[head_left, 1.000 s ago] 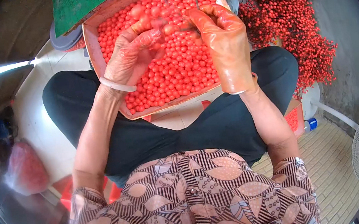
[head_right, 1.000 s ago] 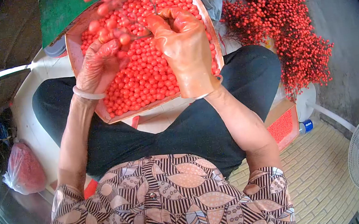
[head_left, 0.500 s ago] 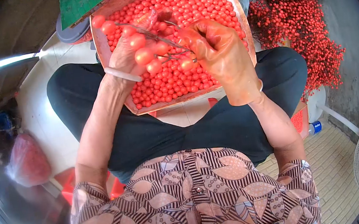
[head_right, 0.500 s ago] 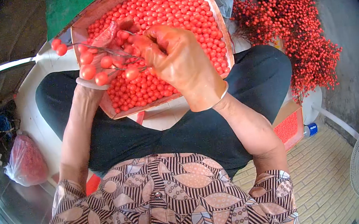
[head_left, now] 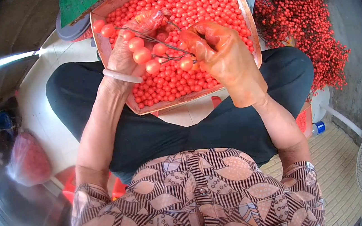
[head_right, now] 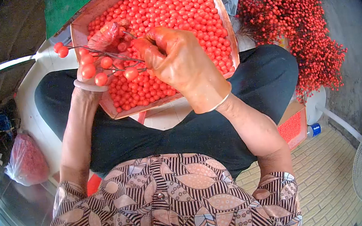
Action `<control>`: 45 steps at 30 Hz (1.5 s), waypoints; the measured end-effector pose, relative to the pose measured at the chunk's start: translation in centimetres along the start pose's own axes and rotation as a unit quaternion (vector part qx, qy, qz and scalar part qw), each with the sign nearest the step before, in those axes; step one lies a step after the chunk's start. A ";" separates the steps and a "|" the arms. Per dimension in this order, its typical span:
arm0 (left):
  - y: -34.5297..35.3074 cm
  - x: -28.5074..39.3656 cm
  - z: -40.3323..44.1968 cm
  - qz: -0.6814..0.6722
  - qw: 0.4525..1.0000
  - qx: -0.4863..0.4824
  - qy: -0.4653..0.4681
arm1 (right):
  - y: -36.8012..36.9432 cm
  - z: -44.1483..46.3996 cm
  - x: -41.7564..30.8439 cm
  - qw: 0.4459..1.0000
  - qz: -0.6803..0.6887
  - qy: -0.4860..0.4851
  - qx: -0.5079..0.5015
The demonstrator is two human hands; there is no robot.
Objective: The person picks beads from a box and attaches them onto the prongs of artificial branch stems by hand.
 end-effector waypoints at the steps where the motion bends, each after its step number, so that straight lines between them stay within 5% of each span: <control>1: 0.3 0.2 0.0 -0.004 1.000 -0.018 0.006 | 0.1 0.0 -0.2 1.000 0.002 -0.019 0.005; 6: 3.2 2.2 0.1 0.111 0.988 0.014 0.105 | 0.4 0.1 -0.3 1.000 0.020 0.007 0.019; 11: 1.4 0.4 0.4 0.092 0.996 -0.014 -0.002 | -0.1 0.0 -1.8 0.994 -0.071 -0.077 0.042; 12: 2.6 0.7 -0.2 -0.025 0.994 -0.105 0.015 | -0.2 -0.1 -2.5 0.988 -0.086 -0.117 0.046; 15: 1.2 0.1 -0.3 -0.037 0.999 -0.001 -0.002 | -0.1 -0.5 -3.6 0.975 -0.114 -0.187 0.045; 17: 1.7 -0.1 -0.6 -0.115 0.986 -0.117 -0.017 | 0.1 -0.6 -3.9 0.978 -0.116 -0.170 0.029; 21: 3.0 -0.4 -0.9 -0.165 0.967 -0.180 -0.077 | 0.1 -0.7 -4.0 0.972 -0.131 -0.189 0.046; 26: 2.6 -0.1 -0.7 0.028 0.997 -0.065 -0.010 | 0.2 -1.1 -4.4 0.961 -0.164 -0.213 0.063; 31: 2.1 -0.7 -0.3 0.074 0.997 0.029 -0.015 | 0.3 -1.3 -4.6 0.968 -0.160 -0.186 0.054; 42: 2.6 -1.5 0.7 -0.088 0.995 -0.053 -0.012 | 0.9 -0.9 -4.3 0.981 -0.132 -0.136 0.041; 45: 2.3 -1.0 0.5 -0.007 0.999 -0.019 0.036 | 1.0 -1.0 -4.1 0.982 -0.139 -0.121 0.043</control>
Point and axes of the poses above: each hand's wrist, its own z-axis towards the middle knuckle, its own y-axis out of the palm, x = y × z, the point moved 9 cm from there along z, towards the middle knuckle, and after that the axes turned 5 degrees about x, right-handed, at the moved point
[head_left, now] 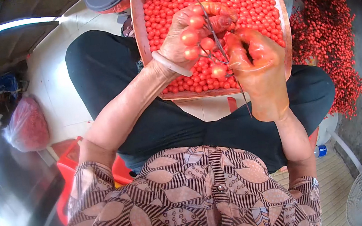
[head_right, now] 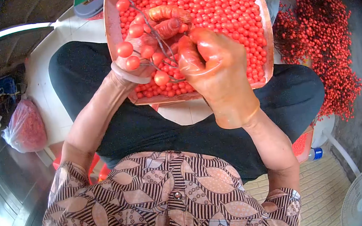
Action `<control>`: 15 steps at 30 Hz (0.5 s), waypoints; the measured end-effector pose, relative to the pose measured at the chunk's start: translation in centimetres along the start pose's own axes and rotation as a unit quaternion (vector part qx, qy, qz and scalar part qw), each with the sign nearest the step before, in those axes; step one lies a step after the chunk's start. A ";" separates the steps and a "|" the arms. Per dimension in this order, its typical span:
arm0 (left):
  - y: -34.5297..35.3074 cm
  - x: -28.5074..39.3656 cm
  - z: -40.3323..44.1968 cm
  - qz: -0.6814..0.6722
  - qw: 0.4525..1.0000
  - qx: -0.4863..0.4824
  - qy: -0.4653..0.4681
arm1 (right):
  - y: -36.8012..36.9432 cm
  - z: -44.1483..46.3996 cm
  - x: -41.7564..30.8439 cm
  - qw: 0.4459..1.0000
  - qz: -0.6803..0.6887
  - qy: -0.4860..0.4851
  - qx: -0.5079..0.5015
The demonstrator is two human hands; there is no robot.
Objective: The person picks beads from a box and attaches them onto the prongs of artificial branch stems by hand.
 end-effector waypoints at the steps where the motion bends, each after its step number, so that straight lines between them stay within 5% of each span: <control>1: 0.1 0.6 -0.3 0.010 0.999 0.017 0.028 | -0.1 0.0 0.0 1.000 0.010 0.004 0.001; 8: -0.2 0.2 -0.3 0.001 0.999 0.015 0.036 | 0.2 0.2 0.5 0.999 0.023 0.030 -0.006; 10: 0.6 0.8 -0.1 0.021 0.991 -0.068 0.109 | 0.2 0.4 0.6 0.999 0.014 0.034 -0.002; 12: -0.5 0.0 0.2 0.083 0.996 -0.010 0.041 | 0.2 0.5 1.4 0.998 0.030 0.058 0.009; 15: 0.3 2.6 -0.2 0.067 0.990 0.045 0.112 | 0.9 1.0 3.0 0.963 0.139 0.226 -0.042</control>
Point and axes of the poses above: each hand's wrist, its own z-axis towards the middle knuckle, its own y-axis out of the palm, x = y × z, the point moved 9 cm from there along z, towards the middle knuckle, and after that the axes turned 5 degrees about x, right-handed, at the moved point
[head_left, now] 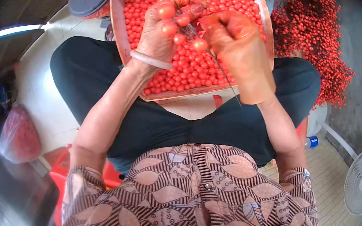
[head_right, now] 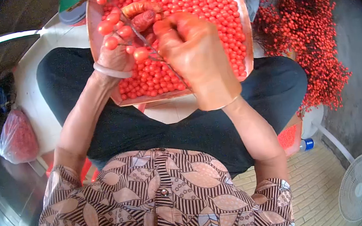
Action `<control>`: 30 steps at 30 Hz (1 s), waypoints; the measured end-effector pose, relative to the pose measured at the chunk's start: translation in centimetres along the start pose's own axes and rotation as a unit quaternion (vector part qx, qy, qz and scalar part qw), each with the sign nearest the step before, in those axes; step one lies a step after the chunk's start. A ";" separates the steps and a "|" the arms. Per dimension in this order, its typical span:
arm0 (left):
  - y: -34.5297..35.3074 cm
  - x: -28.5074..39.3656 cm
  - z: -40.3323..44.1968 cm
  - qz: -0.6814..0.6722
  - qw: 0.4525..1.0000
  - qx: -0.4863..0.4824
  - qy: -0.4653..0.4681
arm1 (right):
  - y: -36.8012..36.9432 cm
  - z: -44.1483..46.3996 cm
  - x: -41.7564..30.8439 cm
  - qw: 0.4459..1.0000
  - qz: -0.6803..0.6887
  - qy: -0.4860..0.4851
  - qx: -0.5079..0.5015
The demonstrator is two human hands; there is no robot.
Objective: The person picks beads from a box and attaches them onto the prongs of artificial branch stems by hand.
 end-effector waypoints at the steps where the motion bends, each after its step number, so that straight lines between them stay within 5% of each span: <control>1: -0.8 0.1 0.3 0.011 1.000 0.015 -0.009 | 0.7 0.0 0.6 0.995 0.061 0.077 -0.030; 5: -2.7 0.5 1.1 0.069 0.993 0.089 -0.036 | 1.9 -0.2 2.9 0.943 0.282 0.145 -0.104; 11: -1.8 1.3 1.6 -0.011 0.996 0.079 0.035 | 1.7 -0.2 3.4 0.958 0.234 0.134 -0.098; 19: -2.6 0.9 -0.1 0.065 0.997 0.030 -0.014 | 0.0 -0.5 1.5 0.989 0.131 0.057 0.030; 26: -2.5 0.8 -1.2 0.187 0.982 0.023 0.004 | -0.1 -0.5 1.0 0.992 0.122 0.014 0.016; 30: -1.6 0.1 -1.1 -0.144 0.987 -0.032 -0.064 | -0.3 -0.8 0.1 0.996 0.088 -0.008 0.013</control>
Point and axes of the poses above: each hand's wrist, its own z-axis towards the middle knuckle, its own y-axis out of the palm, x = y × z, the point moved 9 cm from there along z, towards the middle knuckle, and after that the axes turned 5 degrees about x, right-handed, at the moved point
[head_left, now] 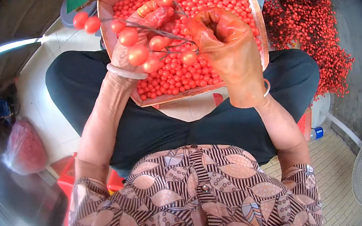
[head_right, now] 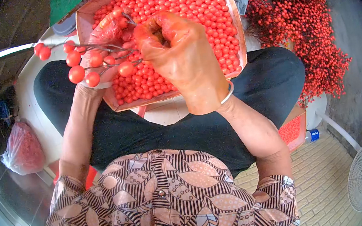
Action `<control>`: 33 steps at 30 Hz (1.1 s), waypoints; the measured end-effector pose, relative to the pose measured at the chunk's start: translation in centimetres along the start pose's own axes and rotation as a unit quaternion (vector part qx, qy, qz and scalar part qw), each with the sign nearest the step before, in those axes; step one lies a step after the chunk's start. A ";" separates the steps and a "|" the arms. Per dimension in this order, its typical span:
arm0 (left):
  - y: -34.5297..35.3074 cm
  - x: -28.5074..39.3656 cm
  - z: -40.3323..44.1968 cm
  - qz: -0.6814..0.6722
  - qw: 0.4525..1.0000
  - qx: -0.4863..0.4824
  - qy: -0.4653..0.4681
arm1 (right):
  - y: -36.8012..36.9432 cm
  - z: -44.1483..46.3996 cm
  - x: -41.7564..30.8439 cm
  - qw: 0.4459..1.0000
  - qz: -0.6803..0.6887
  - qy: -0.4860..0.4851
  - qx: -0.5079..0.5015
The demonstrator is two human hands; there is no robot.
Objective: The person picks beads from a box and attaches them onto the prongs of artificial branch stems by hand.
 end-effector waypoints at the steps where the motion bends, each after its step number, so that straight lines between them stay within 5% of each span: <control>1: -0.1 -0.3 0.2 0.011 1.000 0.007 -0.018 | 0.0 0.0 -0.2 1.000 -0.007 -0.006 0.000; 8: -0.6 -0.3 0.9 0.103 0.989 0.102 -0.017 | 0.1 -0.3 -1.0 0.996 -0.075 -0.030 -0.030; 10: 1.3 0.3 0.7 0.077 0.997 0.017 -0.021 | 0.1 -0.2 -0.6 0.995 -0.079 -0.043 -0.041; 29: 0.5 -0.7 1.1 0.205 0.977 0.048 -0.032 | 0.9 -0.5 -1.6 0.977 -0.136 -0.159 -0.049; 31: 0.6 -0.3 1.2 0.233 0.970 0.054 -0.034 | 0.8 -0.3 -1.0 0.982 -0.167 -0.074 -0.052; 33: -0.1 -0.1 1.6 0.165 0.985 0.051 -0.013 | 1.1 0.4 0.9 0.994 -0.048 0.054 -0.079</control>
Point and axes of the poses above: each hand's wrist, its own z-axis towards the middle knuckle, its own y-axis out of the palm, x = y × z, the point moved 9 cm from there along z, towards the middle knuckle, and after that the axes turned 5 degrees about x, right-handed, at the moved point
